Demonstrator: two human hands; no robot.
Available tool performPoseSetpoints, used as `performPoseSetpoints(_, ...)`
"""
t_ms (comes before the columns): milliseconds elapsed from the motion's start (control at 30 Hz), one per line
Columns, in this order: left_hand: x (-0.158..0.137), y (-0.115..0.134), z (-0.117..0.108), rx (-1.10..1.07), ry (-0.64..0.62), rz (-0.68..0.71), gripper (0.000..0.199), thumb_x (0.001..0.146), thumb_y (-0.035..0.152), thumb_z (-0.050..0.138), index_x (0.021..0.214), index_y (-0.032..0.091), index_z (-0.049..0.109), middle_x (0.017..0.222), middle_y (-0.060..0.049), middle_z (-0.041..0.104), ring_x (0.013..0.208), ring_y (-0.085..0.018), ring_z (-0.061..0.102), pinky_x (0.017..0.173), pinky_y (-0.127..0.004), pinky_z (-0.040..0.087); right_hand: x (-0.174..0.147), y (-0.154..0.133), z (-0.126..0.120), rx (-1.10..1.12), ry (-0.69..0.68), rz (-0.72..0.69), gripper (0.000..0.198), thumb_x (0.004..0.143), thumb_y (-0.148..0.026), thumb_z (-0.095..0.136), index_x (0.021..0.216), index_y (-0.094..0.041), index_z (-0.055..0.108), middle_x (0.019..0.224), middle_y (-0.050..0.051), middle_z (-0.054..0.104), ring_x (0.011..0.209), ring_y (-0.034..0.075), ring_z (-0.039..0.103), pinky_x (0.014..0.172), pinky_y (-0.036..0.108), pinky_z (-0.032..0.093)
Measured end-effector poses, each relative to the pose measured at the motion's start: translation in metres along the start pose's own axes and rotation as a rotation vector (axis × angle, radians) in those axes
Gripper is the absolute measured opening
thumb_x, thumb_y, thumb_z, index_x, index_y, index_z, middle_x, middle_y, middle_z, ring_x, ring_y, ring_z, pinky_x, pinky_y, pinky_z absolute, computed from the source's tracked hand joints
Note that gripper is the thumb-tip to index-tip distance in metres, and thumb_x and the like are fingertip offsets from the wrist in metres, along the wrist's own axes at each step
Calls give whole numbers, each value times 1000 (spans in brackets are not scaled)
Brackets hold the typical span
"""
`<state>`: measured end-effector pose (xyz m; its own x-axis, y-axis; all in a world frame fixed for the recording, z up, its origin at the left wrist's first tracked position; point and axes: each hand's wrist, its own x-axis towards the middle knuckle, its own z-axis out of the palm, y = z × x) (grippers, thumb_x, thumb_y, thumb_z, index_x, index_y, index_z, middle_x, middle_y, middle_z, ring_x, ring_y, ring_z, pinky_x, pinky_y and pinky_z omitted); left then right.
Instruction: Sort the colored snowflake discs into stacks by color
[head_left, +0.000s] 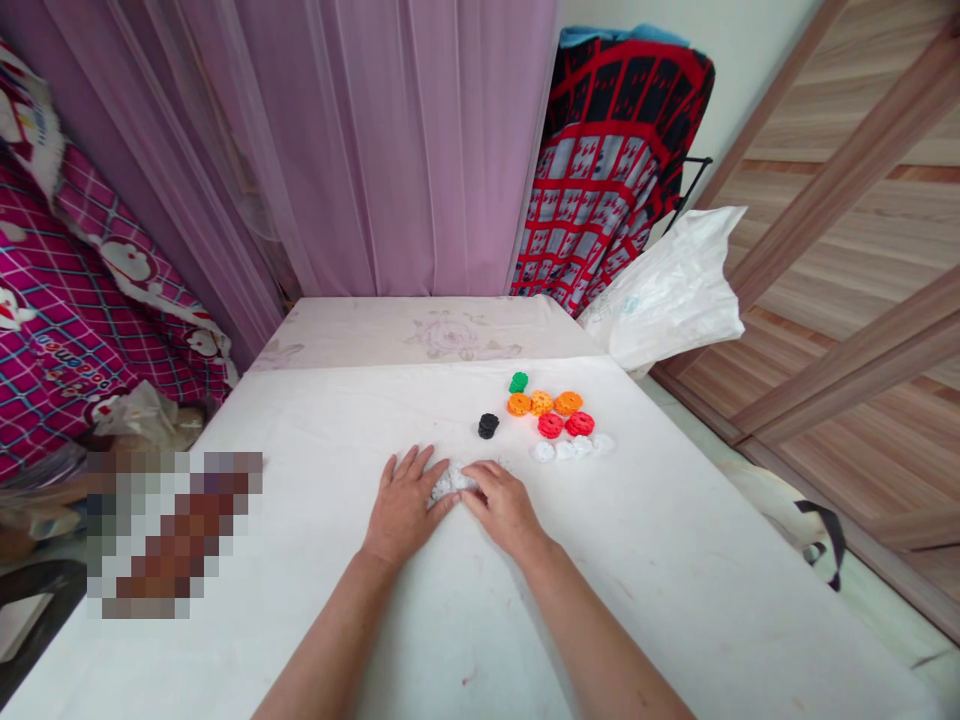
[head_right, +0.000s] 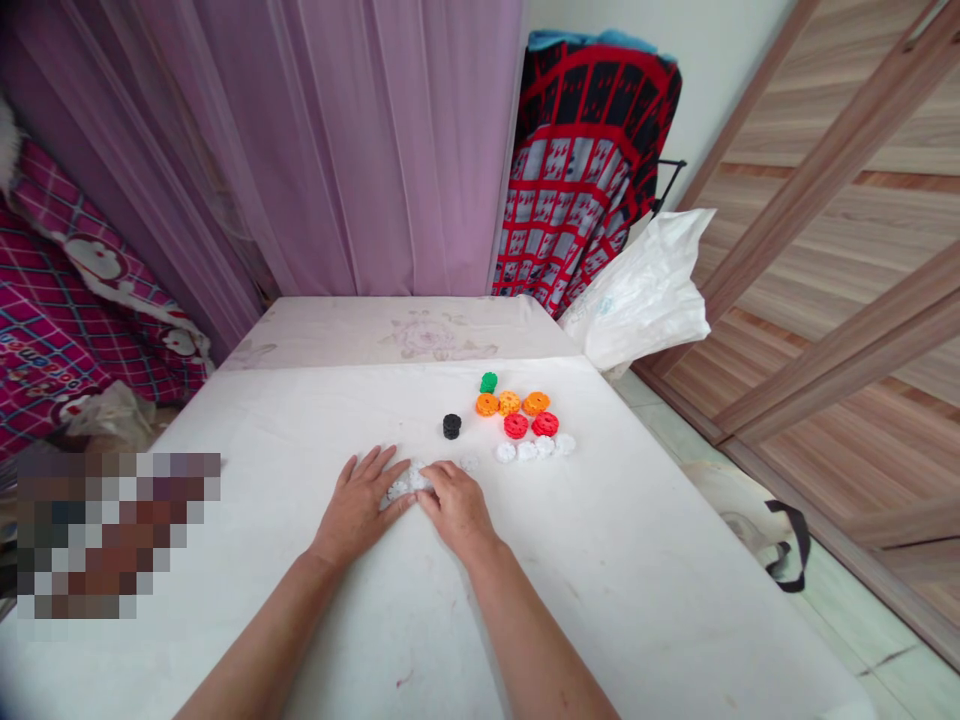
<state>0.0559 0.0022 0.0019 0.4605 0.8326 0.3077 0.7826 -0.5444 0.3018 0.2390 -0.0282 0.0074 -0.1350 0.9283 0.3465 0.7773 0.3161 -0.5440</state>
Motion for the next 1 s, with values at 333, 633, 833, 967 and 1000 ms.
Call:
performPoseSetpoints(333, -2, -3, -1, 1, 14, -47, 51, 90, 49, 49, 131, 19, 53, 139, -12, 54, 132, -32, 45, 109, -56, 32, -10, 8, -4, -13, 133, 49, 30, 79, -16, 52, 107, -20, 63, 87, 2, 68, 69, 14, 61, 73, 25, 50)
performPoseSetpoints(633, -2, -4, -4, 0, -24, -52, 45, 91, 43, 47, 129, 21, 56, 139, -10, 55, 132, -30, 45, 111, -55, 31, -4, 43, -22, -177, 366, 216, 21, 83, -27, 49, 95, -19, 65, 80, 2, 68, 61, 13, 59, 69, 26, 48)
performPoseSetpoints(833, -2, -3, -6, 29, -44, -58, 43, 92, 42, 46, 128, 22, 56, 139, -8, 54, 133, -29, 44, 112, -54, 31, -1, 49, -14, -222, 319, 157, 18, 83, -23, 49, 90, -20, 65, 82, 3, 68, 65, 14, 59, 67, 24, 45)
performPoseSetpoints(967, -2, -3, -6, 33, -45, -52, 42, 92, 41, 45, 128, 22, 56, 140, -8, 54, 133, -28, 44, 112, -54, 31, -2, 50, -12, -254, 297, 155, 17, 82, -21, 50, 90, -21, 65, 88, 4, 69, 75, 16, 62, 70, 25, 46)
performPoseSetpoints(1000, -2, -3, -6, 33, -47, -52, 42, 92, 41, 45, 128, 22, 56, 140, -8, 54, 133, -28, 44, 112, -54, 30, -2, 50, -12, -263, 293, 156, 17, 82, -21, 51, 91, -21, 65, 89, 5, 70, 77, 16, 62, 71, 25, 46)
